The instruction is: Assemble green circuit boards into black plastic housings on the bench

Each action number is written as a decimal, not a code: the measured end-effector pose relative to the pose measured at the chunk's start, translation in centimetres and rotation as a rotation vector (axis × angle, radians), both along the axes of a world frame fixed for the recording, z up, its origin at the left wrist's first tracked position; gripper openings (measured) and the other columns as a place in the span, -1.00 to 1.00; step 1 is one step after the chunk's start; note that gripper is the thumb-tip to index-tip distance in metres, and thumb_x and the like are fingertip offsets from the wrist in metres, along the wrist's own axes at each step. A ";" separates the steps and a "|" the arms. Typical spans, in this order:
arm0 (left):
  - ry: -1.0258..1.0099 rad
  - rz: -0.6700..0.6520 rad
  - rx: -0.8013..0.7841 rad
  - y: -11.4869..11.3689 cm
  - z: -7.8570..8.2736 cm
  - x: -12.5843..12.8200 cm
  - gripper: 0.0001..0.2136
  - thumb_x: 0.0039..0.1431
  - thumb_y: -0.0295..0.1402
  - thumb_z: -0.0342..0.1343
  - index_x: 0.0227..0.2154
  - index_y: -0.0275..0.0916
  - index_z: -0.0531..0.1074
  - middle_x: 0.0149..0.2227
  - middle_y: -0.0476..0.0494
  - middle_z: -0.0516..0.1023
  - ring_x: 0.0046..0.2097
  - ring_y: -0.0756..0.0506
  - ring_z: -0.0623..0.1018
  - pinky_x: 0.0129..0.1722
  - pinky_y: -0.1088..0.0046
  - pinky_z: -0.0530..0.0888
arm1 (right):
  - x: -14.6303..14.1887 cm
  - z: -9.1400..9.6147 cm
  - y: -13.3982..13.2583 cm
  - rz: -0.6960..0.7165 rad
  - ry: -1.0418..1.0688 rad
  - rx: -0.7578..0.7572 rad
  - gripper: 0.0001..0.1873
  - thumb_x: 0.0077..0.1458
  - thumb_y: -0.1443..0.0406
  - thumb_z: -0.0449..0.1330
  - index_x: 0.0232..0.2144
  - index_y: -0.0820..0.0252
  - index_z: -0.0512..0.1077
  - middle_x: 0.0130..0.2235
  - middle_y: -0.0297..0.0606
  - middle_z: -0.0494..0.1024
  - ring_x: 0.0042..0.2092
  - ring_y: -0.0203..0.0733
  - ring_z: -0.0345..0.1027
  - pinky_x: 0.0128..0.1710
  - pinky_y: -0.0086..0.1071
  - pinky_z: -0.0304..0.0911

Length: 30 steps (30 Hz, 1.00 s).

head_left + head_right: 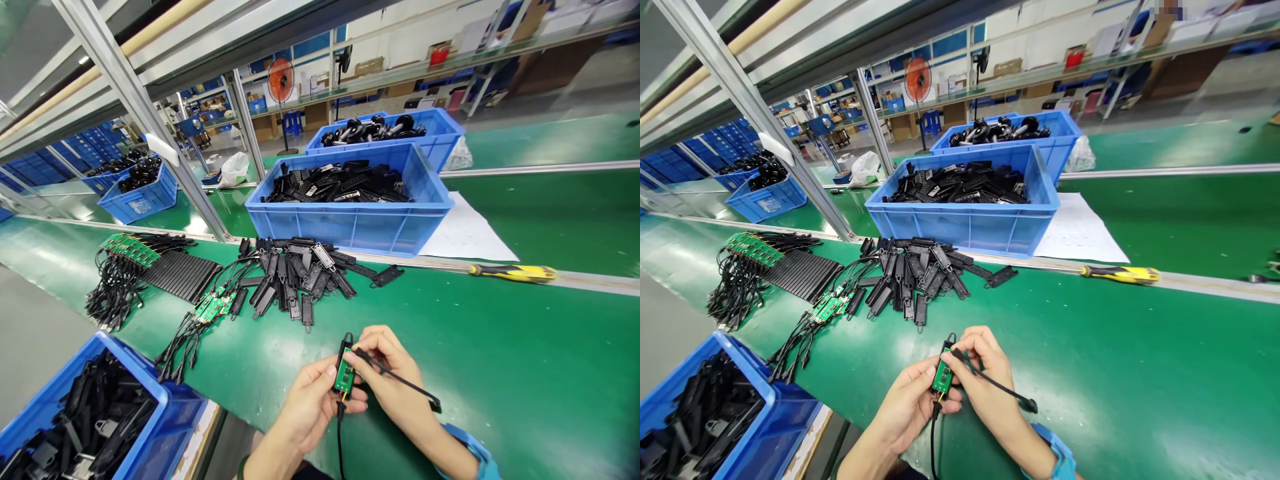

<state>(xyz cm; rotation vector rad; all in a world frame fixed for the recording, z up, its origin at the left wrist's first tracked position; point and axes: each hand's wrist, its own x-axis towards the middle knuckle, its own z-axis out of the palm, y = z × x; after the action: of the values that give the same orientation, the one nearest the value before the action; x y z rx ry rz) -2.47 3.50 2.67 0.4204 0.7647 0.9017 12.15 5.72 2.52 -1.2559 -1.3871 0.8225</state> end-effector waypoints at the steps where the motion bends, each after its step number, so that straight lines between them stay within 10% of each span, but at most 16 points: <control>1: 0.001 -0.003 0.004 -0.1 0.0 0.1 -0.56 0.00 -0.13 0.37 -0.13 -0.36 0.59 -0.28 -0.29 0.63 -0.38 -0.02 0.60 -0.34 0.51 0.56 | 0.0 0.0 -0.1 -0.002 -0.001 0.013 -0.78 0.08 0.17 0.28 -0.52 0.12 0.42 -0.36 -0.27 0.37 -0.40 -0.22 0.26 -0.48 -0.38 0.19; 9: 0.176 -0.022 0.193 -0.4 -0.2 1.0 -0.52 0.04 -0.06 0.32 -0.12 -0.37 0.52 -0.22 -0.30 0.61 -0.38 -0.10 0.63 -0.42 0.48 0.55 | -0.8 -0.4 -0.3 -0.013 -0.039 0.031 -0.79 0.07 0.20 0.25 -0.53 0.14 0.39 -0.29 -0.24 0.34 -0.46 -0.29 0.17 -0.51 -0.38 0.19; 16: 0.412 0.012 0.331 -0.3 -1.0 0.8 -0.49 0.09 0.09 0.20 -0.23 -0.32 0.32 -0.42 -0.11 0.56 -0.46 0.00 0.58 -0.41 0.49 0.56 | -0.6 -0.8 -0.3 0.083 0.130 -0.265 -0.54 0.01 0.11 0.22 -0.04 0.16 0.40 -0.32 -0.28 0.45 -0.37 -0.21 0.37 -0.37 -0.34 0.33; 30: 0.564 0.012 0.394 -0.9 -2.3 1.3 -0.68 0.20 -0.07 0.10 -0.32 -0.23 0.22 -0.50 0.01 0.49 -0.53 0.03 0.53 -0.47 0.51 0.54 | -1.0 -1.4 -0.9 0.032 0.211 -0.428 -0.63 -0.11 0.11 0.24 -0.25 0.17 0.41 -0.53 -0.42 0.39 -0.56 -0.30 0.21 -0.57 -0.41 0.21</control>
<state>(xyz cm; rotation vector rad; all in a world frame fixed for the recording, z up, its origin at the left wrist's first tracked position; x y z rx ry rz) -1.17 2.56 0.39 1.0474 1.1032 0.9565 11.12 4.78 1.11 -1.4206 -1.0959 1.2843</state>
